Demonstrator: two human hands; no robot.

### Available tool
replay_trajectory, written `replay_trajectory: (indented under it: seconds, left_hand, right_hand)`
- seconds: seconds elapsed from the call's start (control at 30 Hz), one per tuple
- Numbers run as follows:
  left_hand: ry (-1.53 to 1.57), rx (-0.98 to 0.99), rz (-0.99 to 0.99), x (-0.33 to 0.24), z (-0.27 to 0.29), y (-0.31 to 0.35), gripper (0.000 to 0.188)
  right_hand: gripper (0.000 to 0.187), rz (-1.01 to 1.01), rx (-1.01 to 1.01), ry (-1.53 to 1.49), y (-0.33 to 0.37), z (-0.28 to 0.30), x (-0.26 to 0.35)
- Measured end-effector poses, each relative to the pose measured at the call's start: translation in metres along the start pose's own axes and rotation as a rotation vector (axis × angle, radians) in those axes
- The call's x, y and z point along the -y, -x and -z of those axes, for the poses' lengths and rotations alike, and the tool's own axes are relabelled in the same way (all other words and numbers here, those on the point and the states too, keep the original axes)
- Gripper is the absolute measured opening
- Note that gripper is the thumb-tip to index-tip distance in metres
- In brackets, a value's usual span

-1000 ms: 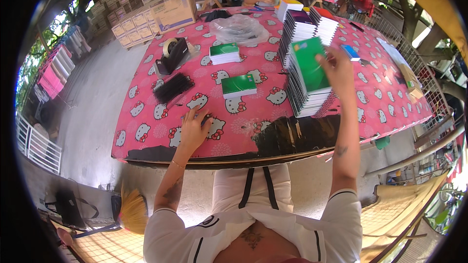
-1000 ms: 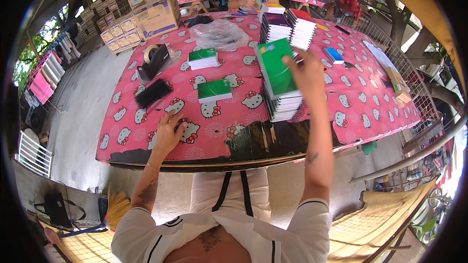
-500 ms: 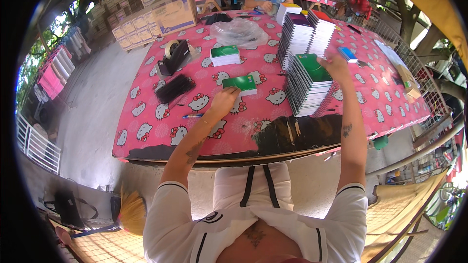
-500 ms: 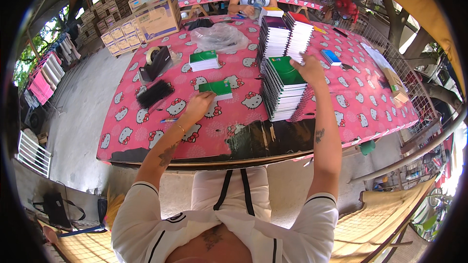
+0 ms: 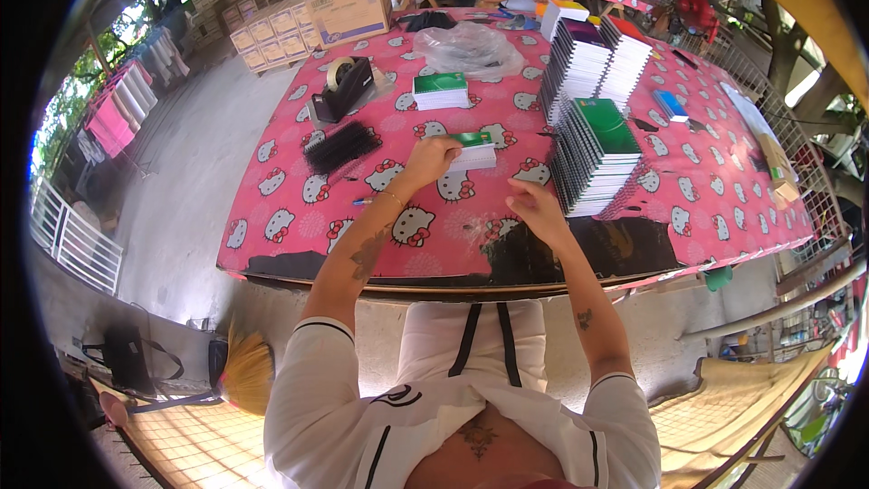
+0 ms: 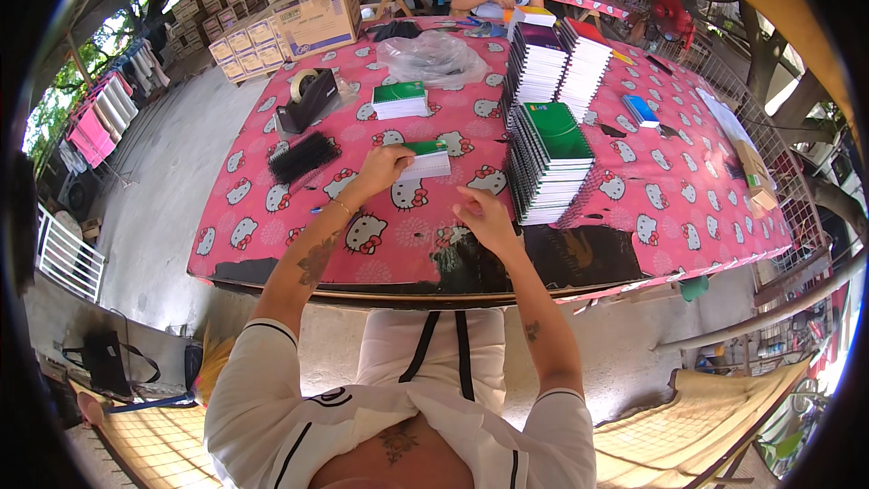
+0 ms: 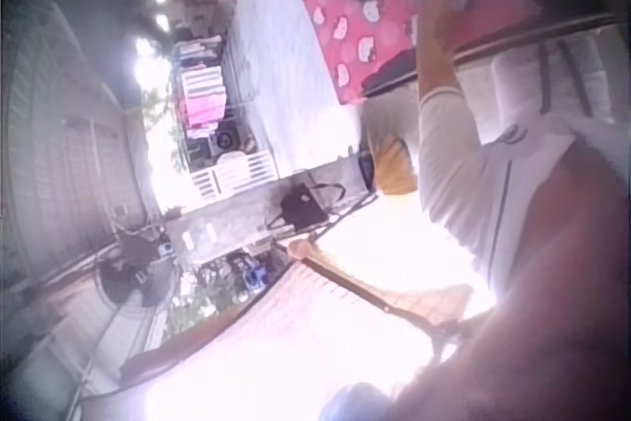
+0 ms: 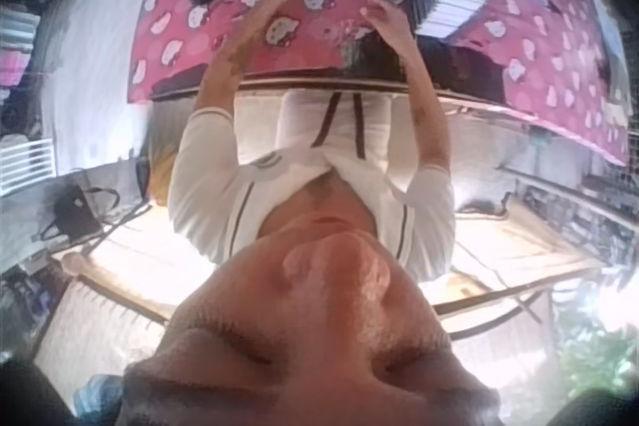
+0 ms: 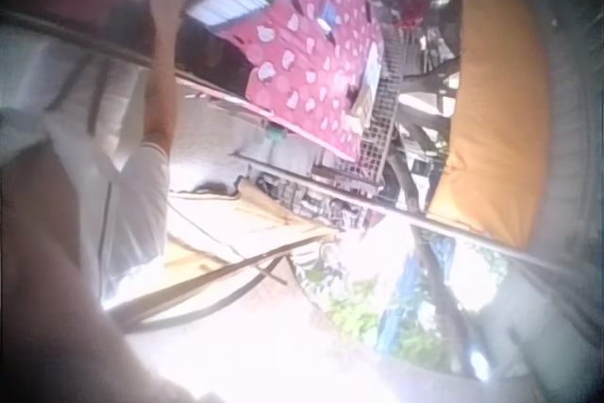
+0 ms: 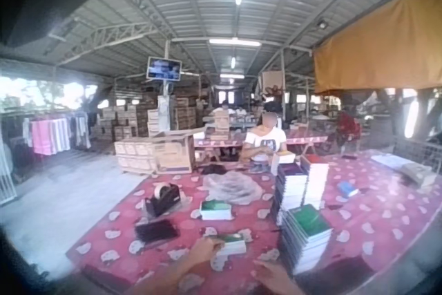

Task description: The person applies adhesive and attaches covers to small green notebooks on a table, placing them into a stack.

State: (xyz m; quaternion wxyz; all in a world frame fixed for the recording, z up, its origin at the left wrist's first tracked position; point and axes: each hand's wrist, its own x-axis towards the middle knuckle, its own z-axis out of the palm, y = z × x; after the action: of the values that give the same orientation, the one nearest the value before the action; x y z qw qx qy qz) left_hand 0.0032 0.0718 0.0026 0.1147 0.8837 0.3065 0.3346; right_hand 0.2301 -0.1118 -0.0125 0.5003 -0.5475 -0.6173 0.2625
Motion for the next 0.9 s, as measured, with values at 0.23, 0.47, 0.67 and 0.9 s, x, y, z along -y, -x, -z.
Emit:
replay_trajectory:
  seconds: [0.23,0.47,0.67,0.9]
  left_hand:
    - [0.017,-0.091,0.124,-0.003,-0.007,0.002,0.014]
    - [0.072,-0.102,0.284,-0.006,-0.005,0.001,0.016]
    - [0.105,-0.11,0.289,-0.009,-0.008,0.0,0.016]
    - [0.08,-0.125,0.307,-0.008,-0.004,0.009,0.017]
  right_hand:
    - [0.054,-0.154,-0.08,0.339,-0.073,-0.045,-0.048]
    - [0.047,-0.081,-0.158,0.338,-0.095,-0.046,-0.053]
    - [0.044,-0.026,-0.146,0.587,-0.099,-0.04,-0.042]
    - [0.039,-0.227,0.047,0.612,-0.105,-0.051,-0.01]
